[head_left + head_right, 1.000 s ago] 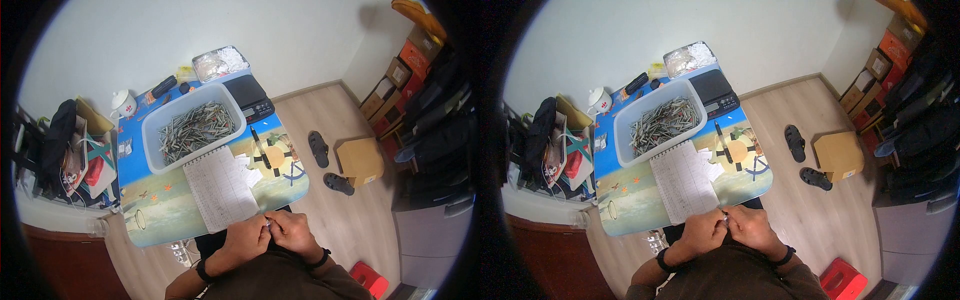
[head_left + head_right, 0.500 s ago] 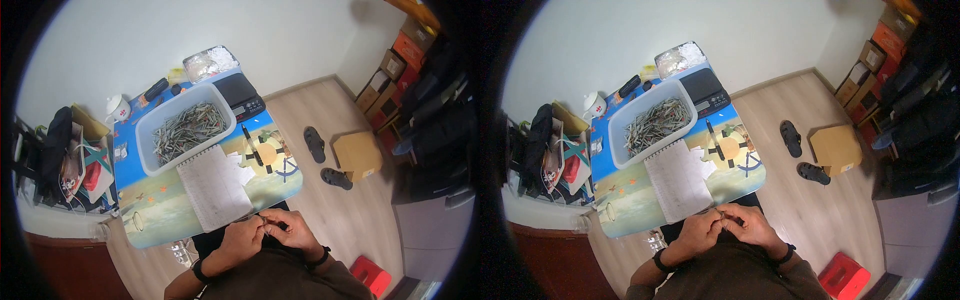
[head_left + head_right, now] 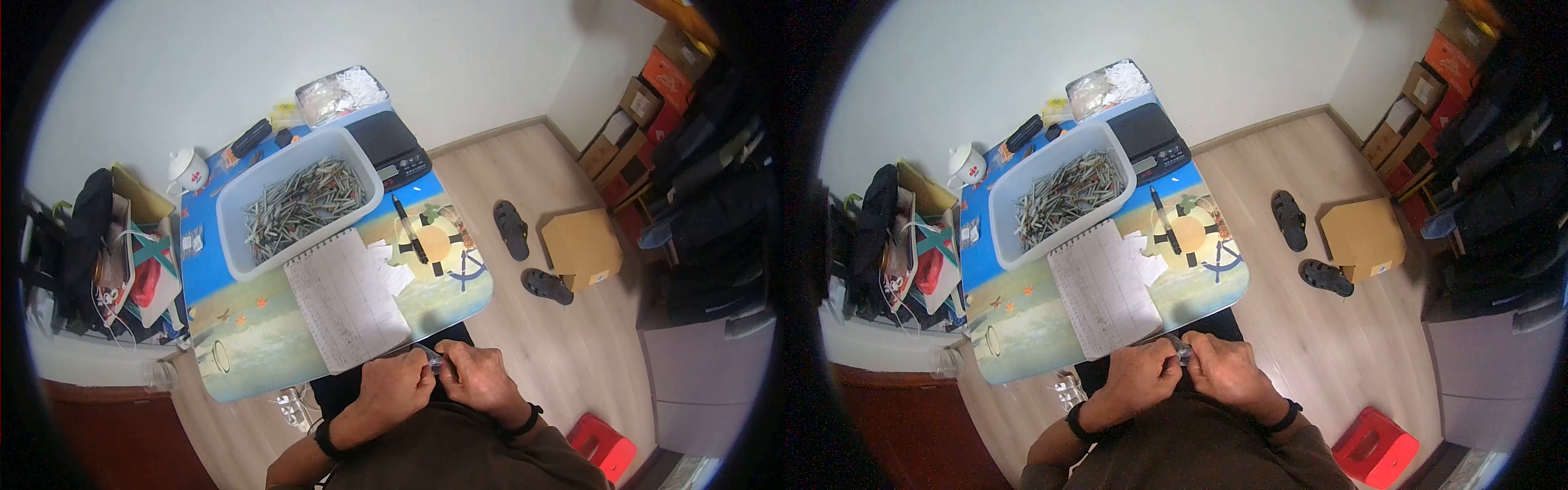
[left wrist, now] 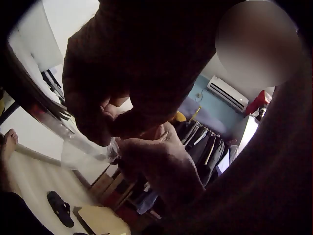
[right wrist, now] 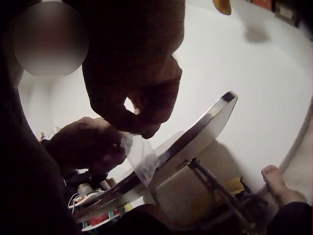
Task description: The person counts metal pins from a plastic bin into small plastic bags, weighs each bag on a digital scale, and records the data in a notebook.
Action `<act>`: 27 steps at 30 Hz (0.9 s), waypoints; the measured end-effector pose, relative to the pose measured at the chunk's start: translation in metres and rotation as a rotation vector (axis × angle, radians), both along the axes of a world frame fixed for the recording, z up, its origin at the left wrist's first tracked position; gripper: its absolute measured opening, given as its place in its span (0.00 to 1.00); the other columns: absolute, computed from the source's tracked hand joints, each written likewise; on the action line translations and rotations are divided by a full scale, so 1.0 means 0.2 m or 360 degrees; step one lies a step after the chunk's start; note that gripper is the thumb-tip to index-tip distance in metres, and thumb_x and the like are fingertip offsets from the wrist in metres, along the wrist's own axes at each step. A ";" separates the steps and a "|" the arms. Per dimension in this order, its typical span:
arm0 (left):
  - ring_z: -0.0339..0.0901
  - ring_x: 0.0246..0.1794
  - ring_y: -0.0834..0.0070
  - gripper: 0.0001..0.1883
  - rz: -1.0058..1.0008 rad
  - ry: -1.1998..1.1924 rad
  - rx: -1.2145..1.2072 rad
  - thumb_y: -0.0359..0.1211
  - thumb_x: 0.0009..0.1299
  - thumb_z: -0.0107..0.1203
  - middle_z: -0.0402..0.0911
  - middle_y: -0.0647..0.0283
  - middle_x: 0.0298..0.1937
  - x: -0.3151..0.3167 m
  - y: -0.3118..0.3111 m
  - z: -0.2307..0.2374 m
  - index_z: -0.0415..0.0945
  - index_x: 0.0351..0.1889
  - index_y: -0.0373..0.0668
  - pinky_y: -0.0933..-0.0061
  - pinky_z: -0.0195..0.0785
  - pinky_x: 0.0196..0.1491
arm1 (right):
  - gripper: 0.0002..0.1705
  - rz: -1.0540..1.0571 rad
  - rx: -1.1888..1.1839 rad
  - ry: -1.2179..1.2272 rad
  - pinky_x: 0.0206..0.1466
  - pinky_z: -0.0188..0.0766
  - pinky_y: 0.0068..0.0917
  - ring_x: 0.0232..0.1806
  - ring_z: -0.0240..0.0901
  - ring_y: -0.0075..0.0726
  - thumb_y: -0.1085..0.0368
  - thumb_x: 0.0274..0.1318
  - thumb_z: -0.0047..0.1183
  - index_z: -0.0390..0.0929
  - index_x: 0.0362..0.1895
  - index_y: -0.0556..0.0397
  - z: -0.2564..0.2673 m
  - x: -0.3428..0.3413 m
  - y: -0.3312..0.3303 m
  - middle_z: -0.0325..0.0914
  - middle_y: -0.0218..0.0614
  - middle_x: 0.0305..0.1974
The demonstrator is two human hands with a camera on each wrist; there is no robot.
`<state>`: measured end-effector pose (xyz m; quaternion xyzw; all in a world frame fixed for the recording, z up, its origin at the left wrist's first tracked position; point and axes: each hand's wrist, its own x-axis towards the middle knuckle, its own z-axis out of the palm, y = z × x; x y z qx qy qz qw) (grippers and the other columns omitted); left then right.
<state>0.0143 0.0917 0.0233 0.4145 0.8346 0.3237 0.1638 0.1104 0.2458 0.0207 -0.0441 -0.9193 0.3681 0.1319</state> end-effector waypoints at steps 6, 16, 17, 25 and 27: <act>0.79 0.22 0.57 0.08 0.0048 -0.0012 0.0157 0.31 0.57 0.62 0.79 0.57 0.23 -0.01 -0.02 0.07 0.76 0.33 0.43 0.57 0.69 0.26 | 0.10 -0.0061 -0.0556 -0.0070 0.28 0.74 0.30 0.23 0.79 0.40 0.77 0.51 0.59 0.72 0.36 0.56 0.03 0.00 0.03 0.78 0.40 0.24; 0.69 0.62 0.47 0.34 -0.0170 0.0184 0.0497 0.36 0.51 0.73 0.75 0.50 0.55 -0.09 -0.04 0.12 0.71 0.55 0.37 0.51 0.64 0.62 | 0.15 0.0031 -0.1053 0.0029 0.26 0.66 0.19 0.23 0.69 0.15 0.79 0.53 0.58 0.73 0.43 0.54 0.08 -0.08 0.00 0.75 0.30 0.21; 0.70 0.61 0.47 0.34 -0.0200 0.0155 0.0519 0.35 0.50 0.73 0.76 0.49 0.53 -0.10 -0.04 0.09 0.71 0.56 0.37 0.51 0.63 0.62 | 0.17 0.0101 -0.1021 0.0039 0.26 0.66 0.20 0.22 0.69 0.17 0.79 0.52 0.58 0.72 0.46 0.53 0.07 -0.09 0.00 0.75 0.30 0.21; 0.74 0.51 0.50 0.27 -0.0211 -0.0060 0.0741 0.32 0.51 0.71 0.78 0.52 0.44 -0.14 -0.06 0.07 0.73 0.49 0.40 0.52 0.65 0.58 | 0.17 0.0151 -0.0876 0.0013 0.26 0.64 0.19 0.22 0.69 0.18 0.82 0.51 0.56 0.72 0.45 0.56 0.16 -0.13 -0.02 0.75 0.31 0.20; 0.75 0.49 0.50 0.25 -0.0207 -0.0263 0.0812 0.32 0.51 0.71 0.78 0.53 0.42 -0.15 -0.07 0.04 0.74 0.46 0.40 0.52 0.66 0.56 | 0.19 0.0147 -0.0849 0.0019 0.24 0.66 0.22 0.19 0.70 0.22 0.80 0.51 0.57 0.71 0.47 0.54 0.15 -0.13 -0.02 0.74 0.33 0.20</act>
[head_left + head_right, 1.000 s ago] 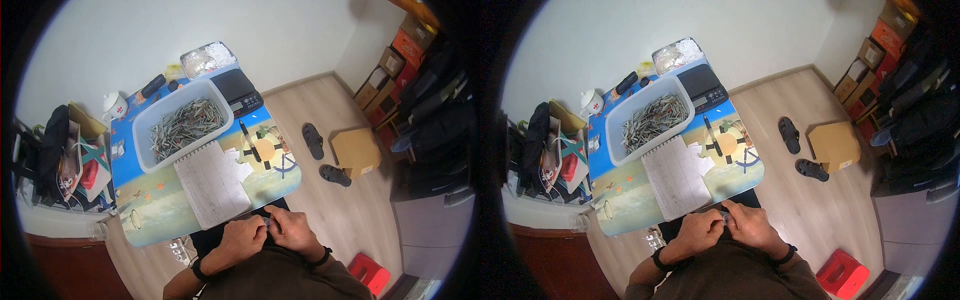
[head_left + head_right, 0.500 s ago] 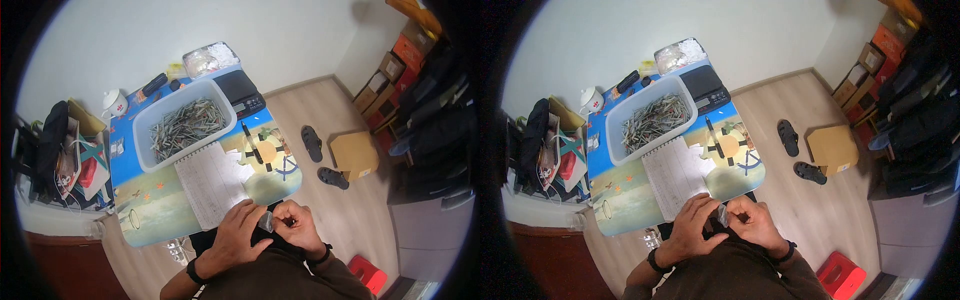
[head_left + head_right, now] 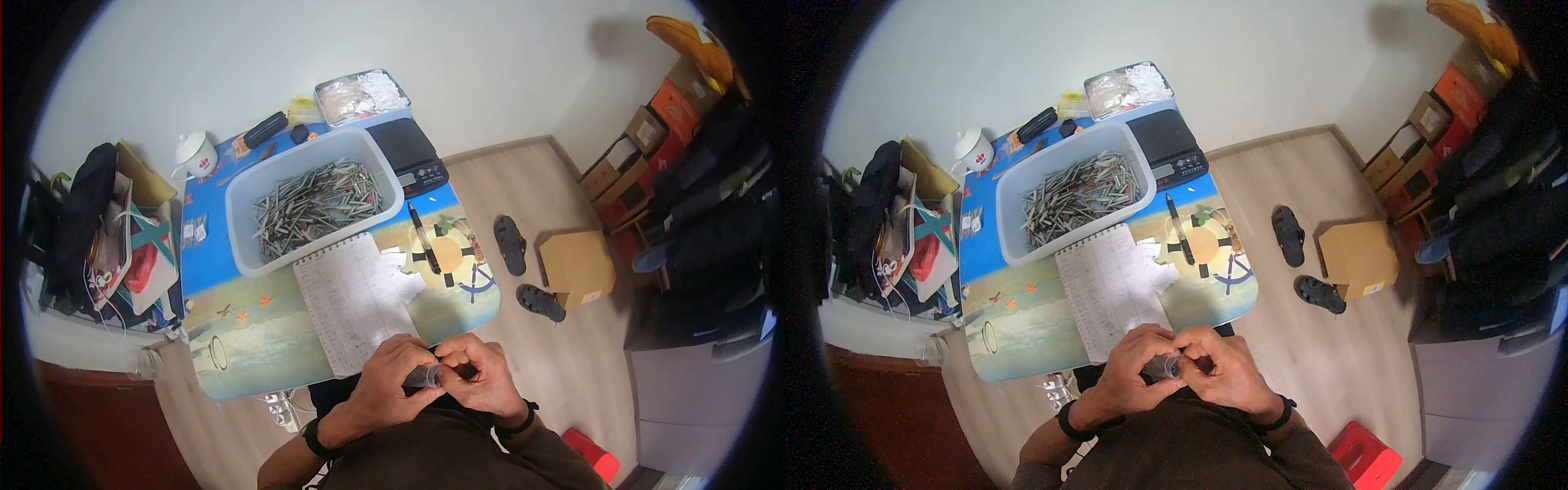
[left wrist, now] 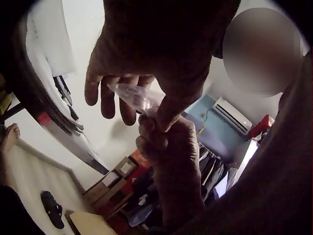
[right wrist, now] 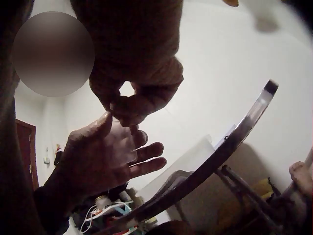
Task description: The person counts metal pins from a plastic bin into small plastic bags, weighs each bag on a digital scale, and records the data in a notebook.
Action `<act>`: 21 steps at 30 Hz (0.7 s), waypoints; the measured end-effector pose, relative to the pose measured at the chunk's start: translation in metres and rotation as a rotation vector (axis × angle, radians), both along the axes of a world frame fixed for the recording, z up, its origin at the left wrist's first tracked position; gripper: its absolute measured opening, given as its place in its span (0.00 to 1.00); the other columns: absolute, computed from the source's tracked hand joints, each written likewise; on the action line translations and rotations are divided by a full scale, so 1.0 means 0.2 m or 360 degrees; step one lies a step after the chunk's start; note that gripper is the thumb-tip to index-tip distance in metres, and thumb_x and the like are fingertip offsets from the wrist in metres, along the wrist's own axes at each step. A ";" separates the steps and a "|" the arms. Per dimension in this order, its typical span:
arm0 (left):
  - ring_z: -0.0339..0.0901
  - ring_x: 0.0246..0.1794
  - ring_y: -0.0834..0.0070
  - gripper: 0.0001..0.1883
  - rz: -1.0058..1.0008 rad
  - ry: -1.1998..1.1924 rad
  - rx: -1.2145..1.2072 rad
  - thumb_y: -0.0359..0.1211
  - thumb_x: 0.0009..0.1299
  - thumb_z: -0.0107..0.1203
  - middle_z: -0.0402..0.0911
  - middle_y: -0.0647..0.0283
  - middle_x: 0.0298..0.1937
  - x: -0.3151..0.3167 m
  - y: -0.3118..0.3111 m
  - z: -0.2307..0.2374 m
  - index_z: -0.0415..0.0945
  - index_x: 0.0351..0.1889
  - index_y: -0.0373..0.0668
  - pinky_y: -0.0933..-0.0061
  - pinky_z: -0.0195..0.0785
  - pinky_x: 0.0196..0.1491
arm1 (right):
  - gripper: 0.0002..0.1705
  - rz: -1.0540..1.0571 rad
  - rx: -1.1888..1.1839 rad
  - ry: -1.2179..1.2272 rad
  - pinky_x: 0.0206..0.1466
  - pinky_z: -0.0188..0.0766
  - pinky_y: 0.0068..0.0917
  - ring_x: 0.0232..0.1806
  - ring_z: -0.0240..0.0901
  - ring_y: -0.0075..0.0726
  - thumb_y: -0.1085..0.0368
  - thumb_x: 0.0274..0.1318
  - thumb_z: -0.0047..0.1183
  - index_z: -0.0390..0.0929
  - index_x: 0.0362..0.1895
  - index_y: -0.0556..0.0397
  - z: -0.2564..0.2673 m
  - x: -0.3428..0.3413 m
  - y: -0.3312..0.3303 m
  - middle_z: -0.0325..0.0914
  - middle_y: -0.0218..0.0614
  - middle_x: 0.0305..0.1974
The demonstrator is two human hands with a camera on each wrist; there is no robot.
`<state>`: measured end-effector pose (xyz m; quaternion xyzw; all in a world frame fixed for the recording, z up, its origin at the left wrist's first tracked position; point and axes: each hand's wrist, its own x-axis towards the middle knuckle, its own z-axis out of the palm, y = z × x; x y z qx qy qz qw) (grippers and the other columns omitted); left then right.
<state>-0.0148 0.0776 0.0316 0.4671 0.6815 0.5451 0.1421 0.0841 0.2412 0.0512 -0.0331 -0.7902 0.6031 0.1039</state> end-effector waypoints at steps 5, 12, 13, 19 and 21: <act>0.77 0.46 0.51 0.22 0.0053 0.0126 -0.0082 0.33 0.52 0.71 0.79 0.53 0.42 -0.01 0.00 0.02 0.75 0.43 0.40 0.53 0.67 0.55 | 0.14 0.0021 0.0053 0.0144 0.24 0.66 0.23 0.20 0.70 0.23 0.80 0.52 0.58 0.72 0.41 0.55 -0.01 -0.02 -0.01 0.75 0.33 0.22; 0.78 0.41 0.53 0.20 0.0159 0.0219 -0.0081 0.32 0.51 0.69 0.79 0.55 0.37 -0.02 -0.02 -0.02 0.75 0.40 0.40 0.50 0.67 0.56 | 0.11 -0.0064 -0.0001 -0.0015 0.28 0.70 0.25 0.24 0.77 0.29 0.72 0.53 0.65 0.80 0.41 0.58 0.03 0.01 0.02 0.79 0.39 0.25; 0.78 0.41 0.53 0.20 0.0160 0.0216 -0.0083 0.32 0.51 0.69 0.79 0.55 0.37 -0.02 -0.01 -0.02 0.75 0.40 0.40 0.50 0.67 0.56 | 0.13 0.0022 0.0020 0.0035 0.29 0.72 0.25 0.26 0.79 0.31 0.71 0.53 0.66 0.81 0.43 0.59 0.03 0.00 0.03 0.81 0.42 0.28; 0.80 0.39 0.55 0.19 0.0236 0.0451 -0.0167 0.34 0.51 0.69 0.81 0.56 0.36 -0.02 0.01 -0.01 0.76 0.39 0.41 0.50 0.68 0.56 | 0.14 0.0148 0.0046 -0.0024 0.34 0.75 0.27 0.30 0.83 0.37 0.67 0.55 0.65 0.82 0.46 0.59 -0.03 0.00 0.03 0.85 0.46 0.35; 0.80 0.39 0.55 0.18 0.0238 0.0492 -0.0211 0.34 0.51 0.68 0.80 0.56 0.35 -0.02 0.01 -0.01 0.76 0.39 0.40 0.49 0.68 0.57 | 0.14 0.0193 0.0064 -0.0019 0.35 0.75 0.27 0.30 0.83 0.39 0.66 0.56 0.64 0.82 0.46 0.58 -0.06 -0.01 0.05 0.85 0.46 0.35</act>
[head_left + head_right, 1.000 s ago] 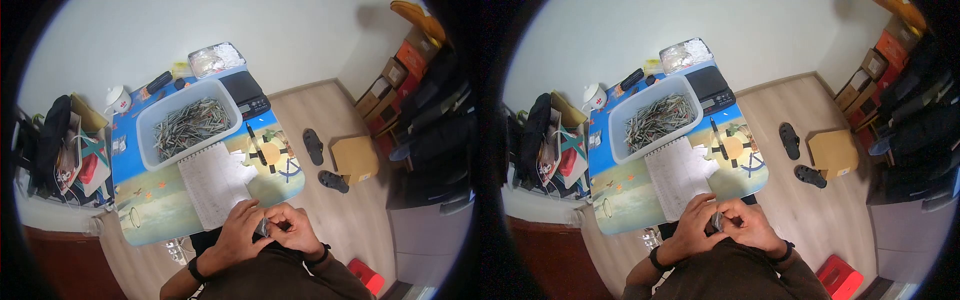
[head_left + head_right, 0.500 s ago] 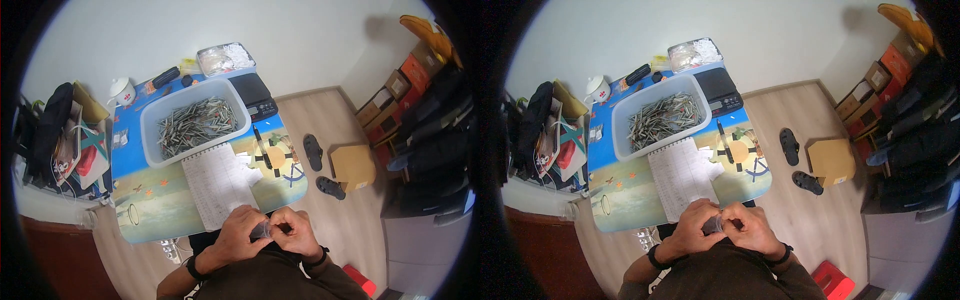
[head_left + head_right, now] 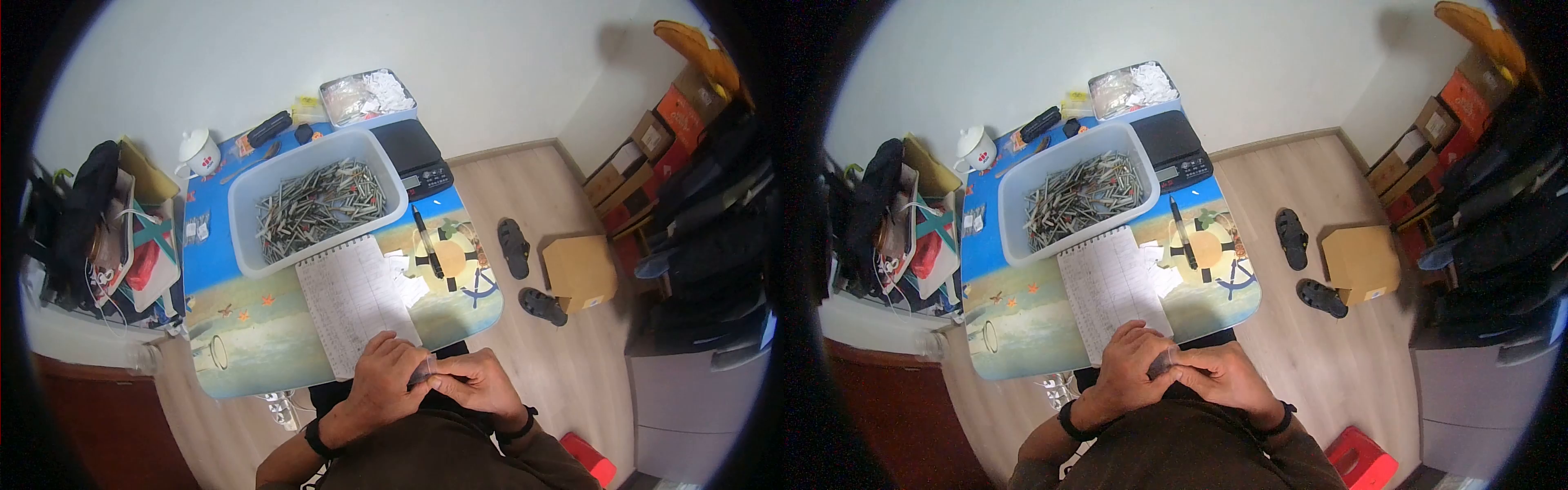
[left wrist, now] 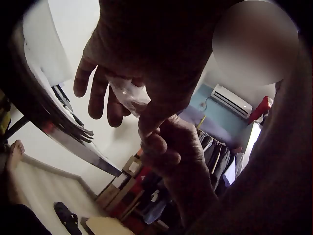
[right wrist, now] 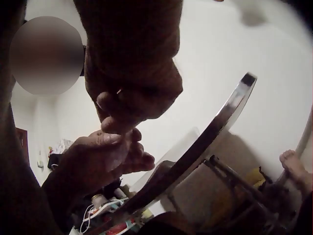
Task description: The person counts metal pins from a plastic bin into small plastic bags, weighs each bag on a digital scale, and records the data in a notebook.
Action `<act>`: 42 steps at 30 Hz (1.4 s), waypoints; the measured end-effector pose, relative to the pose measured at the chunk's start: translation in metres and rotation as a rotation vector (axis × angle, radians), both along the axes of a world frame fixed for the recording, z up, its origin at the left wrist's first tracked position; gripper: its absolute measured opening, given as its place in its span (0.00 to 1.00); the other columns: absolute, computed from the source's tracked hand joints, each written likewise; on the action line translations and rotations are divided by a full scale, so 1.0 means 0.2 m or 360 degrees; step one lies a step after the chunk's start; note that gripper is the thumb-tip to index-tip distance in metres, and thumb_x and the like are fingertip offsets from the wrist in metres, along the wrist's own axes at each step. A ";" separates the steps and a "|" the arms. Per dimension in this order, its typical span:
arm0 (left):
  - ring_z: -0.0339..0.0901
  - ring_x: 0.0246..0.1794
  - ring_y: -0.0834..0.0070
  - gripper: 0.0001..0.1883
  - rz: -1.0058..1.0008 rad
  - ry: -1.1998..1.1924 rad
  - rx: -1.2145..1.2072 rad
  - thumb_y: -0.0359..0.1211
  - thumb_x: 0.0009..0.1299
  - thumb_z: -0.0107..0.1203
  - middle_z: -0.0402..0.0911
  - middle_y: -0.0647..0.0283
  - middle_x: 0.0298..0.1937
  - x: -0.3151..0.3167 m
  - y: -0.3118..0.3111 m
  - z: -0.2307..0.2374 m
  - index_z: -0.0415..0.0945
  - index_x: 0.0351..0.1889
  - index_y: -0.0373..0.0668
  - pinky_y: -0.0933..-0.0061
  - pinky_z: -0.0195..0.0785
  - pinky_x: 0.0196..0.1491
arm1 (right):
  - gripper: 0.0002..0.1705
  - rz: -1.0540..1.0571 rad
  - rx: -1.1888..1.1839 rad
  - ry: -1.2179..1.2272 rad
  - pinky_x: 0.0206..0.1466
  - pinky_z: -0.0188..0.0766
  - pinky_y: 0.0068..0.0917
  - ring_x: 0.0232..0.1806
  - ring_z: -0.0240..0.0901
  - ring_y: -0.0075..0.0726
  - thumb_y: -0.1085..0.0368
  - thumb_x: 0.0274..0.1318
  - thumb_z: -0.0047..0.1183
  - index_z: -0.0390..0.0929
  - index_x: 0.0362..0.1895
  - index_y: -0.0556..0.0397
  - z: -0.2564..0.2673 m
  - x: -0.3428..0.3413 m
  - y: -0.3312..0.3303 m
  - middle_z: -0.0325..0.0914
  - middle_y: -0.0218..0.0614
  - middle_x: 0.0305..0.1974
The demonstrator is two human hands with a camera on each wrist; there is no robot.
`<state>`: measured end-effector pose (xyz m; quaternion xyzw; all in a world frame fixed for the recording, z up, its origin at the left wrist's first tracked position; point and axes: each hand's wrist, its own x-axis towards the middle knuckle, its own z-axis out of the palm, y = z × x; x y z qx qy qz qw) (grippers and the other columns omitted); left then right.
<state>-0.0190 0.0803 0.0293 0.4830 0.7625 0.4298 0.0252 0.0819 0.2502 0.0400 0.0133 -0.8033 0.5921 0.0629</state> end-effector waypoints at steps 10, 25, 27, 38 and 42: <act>0.77 0.37 0.53 0.17 -0.0015 -0.0046 -0.0130 0.29 0.52 0.65 0.78 0.55 0.33 0.01 0.04 0.02 0.75 0.40 0.39 0.53 0.68 0.52 | 0.10 0.0502 0.0207 -0.0083 0.30 0.71 0.38 0.26 0.76 0.53 0.60 0.64 0.56 0.81 0.40 0.52 -0.01 -0.09 0.10 0.77 0.44 0.25; 0.82 0.37 0.68 0.15 0.0261 -0.0841 -0.0066 0.29 0.63 0.65 0.82 0.56 0.37 -0.04 -0.03 0.13 0.75 0.45 0.39 0.67 0.74 0.38 | 0.10 0.0966 0.0648 0.0419 0.27 0.72 0.38 0.28 0.78 0.47 0.57 0.59 0.58 0.79 0.39 0.48 0.19 -0.40 0.18 0.78 0.36 0.28; 0.81 0.30 0.76 0.14 0.0326 -0.1202 -0.0110 0.24 0.65 0.60 0.81 0.60 0.35 -0.05 -0.05 0.16 0.73 0.48 0.38 0.73 0.76 0.30 | 0.12 0.1070 0.0645 0.0396 0.30 0.74 0.40 0.30 0.79 0.50 0.56 0.61 0.55 0.78 0.42 0.50 0.20 -0.45 0.17 0.79 0.39 0.31; 0.81 0.35 0.75 0.15 0.0230 -0.0942 0.0083 0.26 0.65 0.61 0.81 0.62 0.39 -0.28 -0.18 0.13 0.74 0.48 0.38 0.72 0.76 0.37 | 0.09 0.1169 0.0793 0.0561 0.24 0.70 0.32 0.24 0.77 0.40 0.60 0.54 0.63 0.82 0.39 0.47 0.26 -0.73 0.06 0.78 0.33 0.24; 0.78 0.45 0.77 0.12 0.0141 -0.1022 0.0156 0.30 0.65 0.63 0.80 0.64 0.40 -0.41 -0.22 0.06 0.76 0.45 0.40 0.70 0.70 0.50 | 0.08 0.1087 0.1024 0.0429 0.25 0.71 0.32 0.24 0.78 0.41 0.61 0.54 0.63 0.83 0.38 0.47 0.38 -0.83 0.00 0.79 0.34 0.24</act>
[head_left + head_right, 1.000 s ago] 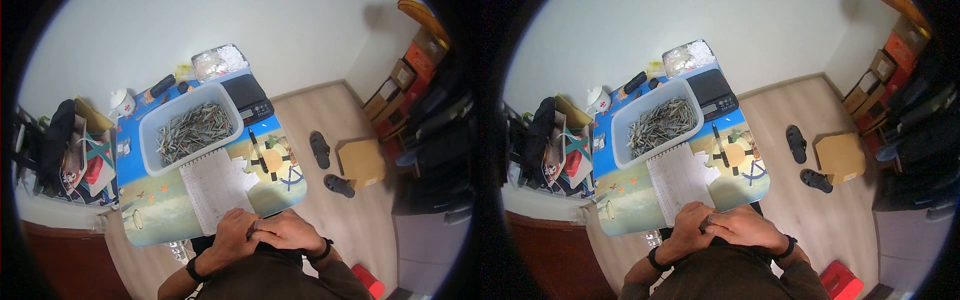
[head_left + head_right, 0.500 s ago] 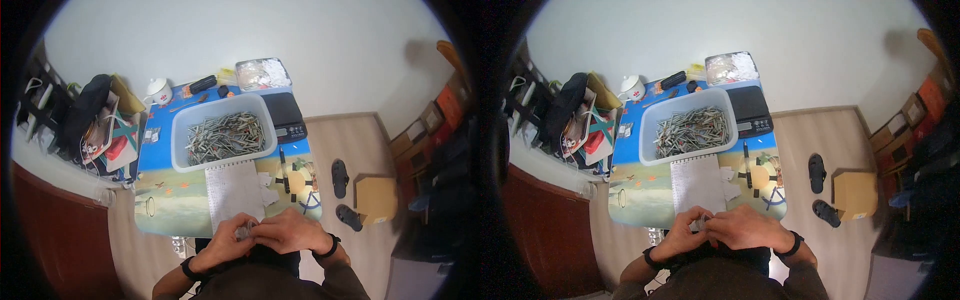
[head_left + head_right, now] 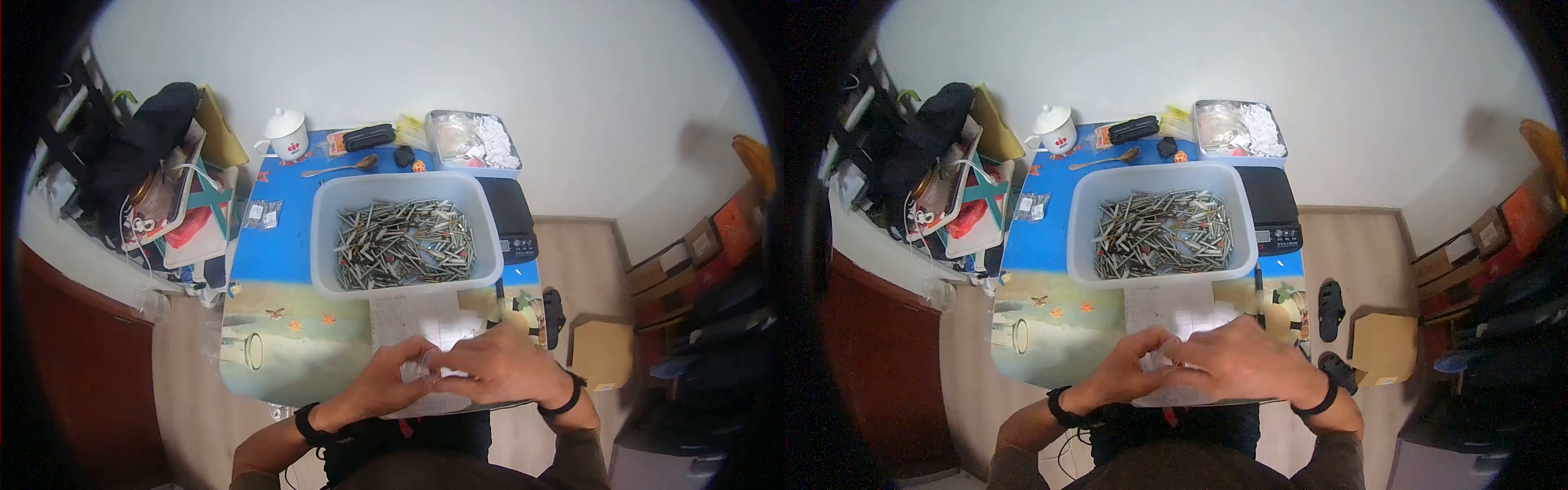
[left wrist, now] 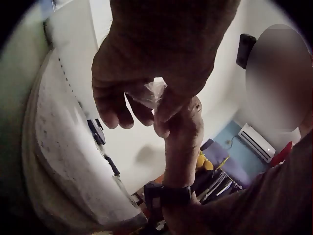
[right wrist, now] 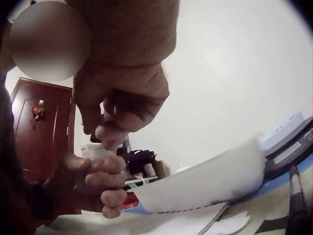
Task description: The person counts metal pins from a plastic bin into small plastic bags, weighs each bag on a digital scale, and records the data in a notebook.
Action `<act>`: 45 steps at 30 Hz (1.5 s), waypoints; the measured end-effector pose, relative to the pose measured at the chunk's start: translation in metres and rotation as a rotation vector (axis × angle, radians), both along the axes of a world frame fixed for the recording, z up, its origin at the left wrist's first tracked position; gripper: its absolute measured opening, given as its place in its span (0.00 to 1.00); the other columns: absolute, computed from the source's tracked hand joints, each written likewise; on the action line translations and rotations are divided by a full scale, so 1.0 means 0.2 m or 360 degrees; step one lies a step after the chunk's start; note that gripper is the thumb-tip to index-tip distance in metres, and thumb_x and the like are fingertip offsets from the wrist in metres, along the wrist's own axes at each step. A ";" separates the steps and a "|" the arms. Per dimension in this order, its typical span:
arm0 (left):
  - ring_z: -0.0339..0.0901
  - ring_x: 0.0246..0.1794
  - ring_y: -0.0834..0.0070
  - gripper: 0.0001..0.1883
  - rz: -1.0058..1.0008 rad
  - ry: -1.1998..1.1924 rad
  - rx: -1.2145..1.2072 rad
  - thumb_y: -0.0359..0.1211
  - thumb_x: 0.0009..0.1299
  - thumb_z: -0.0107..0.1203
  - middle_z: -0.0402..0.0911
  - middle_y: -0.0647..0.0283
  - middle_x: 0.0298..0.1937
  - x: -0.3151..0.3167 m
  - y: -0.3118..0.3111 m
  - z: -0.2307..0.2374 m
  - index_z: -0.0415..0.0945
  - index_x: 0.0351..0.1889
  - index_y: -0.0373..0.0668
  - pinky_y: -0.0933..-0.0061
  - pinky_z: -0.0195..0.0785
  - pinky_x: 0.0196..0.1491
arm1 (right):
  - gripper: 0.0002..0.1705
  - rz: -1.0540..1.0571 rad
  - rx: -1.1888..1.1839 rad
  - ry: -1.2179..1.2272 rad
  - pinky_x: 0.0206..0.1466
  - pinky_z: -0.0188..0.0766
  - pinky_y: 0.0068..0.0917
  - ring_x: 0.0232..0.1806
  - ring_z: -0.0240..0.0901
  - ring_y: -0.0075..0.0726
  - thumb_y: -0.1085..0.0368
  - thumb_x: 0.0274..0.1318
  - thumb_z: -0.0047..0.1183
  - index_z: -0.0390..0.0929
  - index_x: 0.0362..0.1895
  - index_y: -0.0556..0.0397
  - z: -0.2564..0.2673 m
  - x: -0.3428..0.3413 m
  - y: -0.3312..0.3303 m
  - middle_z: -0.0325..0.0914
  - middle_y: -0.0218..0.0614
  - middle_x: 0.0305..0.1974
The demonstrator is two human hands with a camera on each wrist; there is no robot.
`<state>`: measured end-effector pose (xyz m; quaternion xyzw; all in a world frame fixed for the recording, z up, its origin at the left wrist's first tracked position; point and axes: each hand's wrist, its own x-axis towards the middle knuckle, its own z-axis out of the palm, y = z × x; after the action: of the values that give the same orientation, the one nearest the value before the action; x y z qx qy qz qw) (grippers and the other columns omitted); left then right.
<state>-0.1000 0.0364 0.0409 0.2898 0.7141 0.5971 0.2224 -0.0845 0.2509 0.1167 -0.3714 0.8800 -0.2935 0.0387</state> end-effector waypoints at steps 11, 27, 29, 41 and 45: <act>0.75 0.44 0.80 0.09 -0.0215 -0.0370 0.0327 0.28 0.67 0.61 0.78 0.69 0.40 -0.30 -0.04 -0.19 0.75 0.43 0.42 0.73 0.68 0.52 | 0.08 -0.0374 0.0322 0.0035 0.34 0.74 0.37 0.29 0.80 0.50 0.67 0.48 0.65 0.84 0.34 0.54 -0.20 -0.79 -0.07 0.82 0.43 0.29; 0.75 0.43 0.81 0.11 -0.0366 -0.0422 0.0566 0.29 0.64 0.66 0.78 0.69 0.40 -0.35 -0.04 -0.32 0.76 0.42 0.41 0.74 0.68 0.50 | 0.04 -0.0707 -0.0177 -0.0778 0.29 0.73 0.29 0.24 0.79 0.32 0.70 0.54 0.61 0.81 0.32 0.58 -0.29 -0.84 -0.06 0.80 0.37 0.23; 0.75 0.43 0.81 0.11 -0.0374 -0.0424 0.0565 0.28 0.64 0.66 0.78 0.69 0.40 -0.35 -0.05 -0.31 0.76 0.42 0.41 0.74 0.68 0.50 | 0.03 -0.0812 -0.0406 -0.0860 0.27 0.71 0.25 0.24 0.77 0.27 0.72 0.56 0.60 0.80 0.34 0.58 -0.25 -0.79 -0.04 0.79 0.34 0.23; 0.74 0.44 0.80 0.12 -0.0370 -0.0389 0.0521 0.29 0.65 0.64 0.77 0.67 0.40 -0.35 -0.06 -0.28 0.74 0.43 0.40 0.72 0.69 0.50 | 0.03 -0.0832 -0.1063 -0.0600 0.28 0.74 0.19 0.25 0.78 0.24 0.75 0.58 0.61 0.81 0.36 0.63 -0.14 -0.19 -0.12 0.84 0.42 0.34; 0.74 0.43 0.80 0.13 -0.0379 -0.0404 0.0496 0.30 0.65 0.64 0.77 0.66 0.40 -0.35 -0.06 -0.27 0.74 0.44 0.39 0.72 0.69 0.49 | 0.04 -0.0807 -0.0981 -0.0593 0.30 0.73 0.20 0.28 0.77 0.21 0.74 0.58 0.62 0.81 0.38 0.58 -0.18 -0.14 -0.14 0.82 0.34 0.31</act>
<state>-0.1704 0.0243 -0.0133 0.3255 0.5405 0.7012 0.3320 -0.1115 0.2220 0.0814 -0.0787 0.7926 -0.6045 0.0109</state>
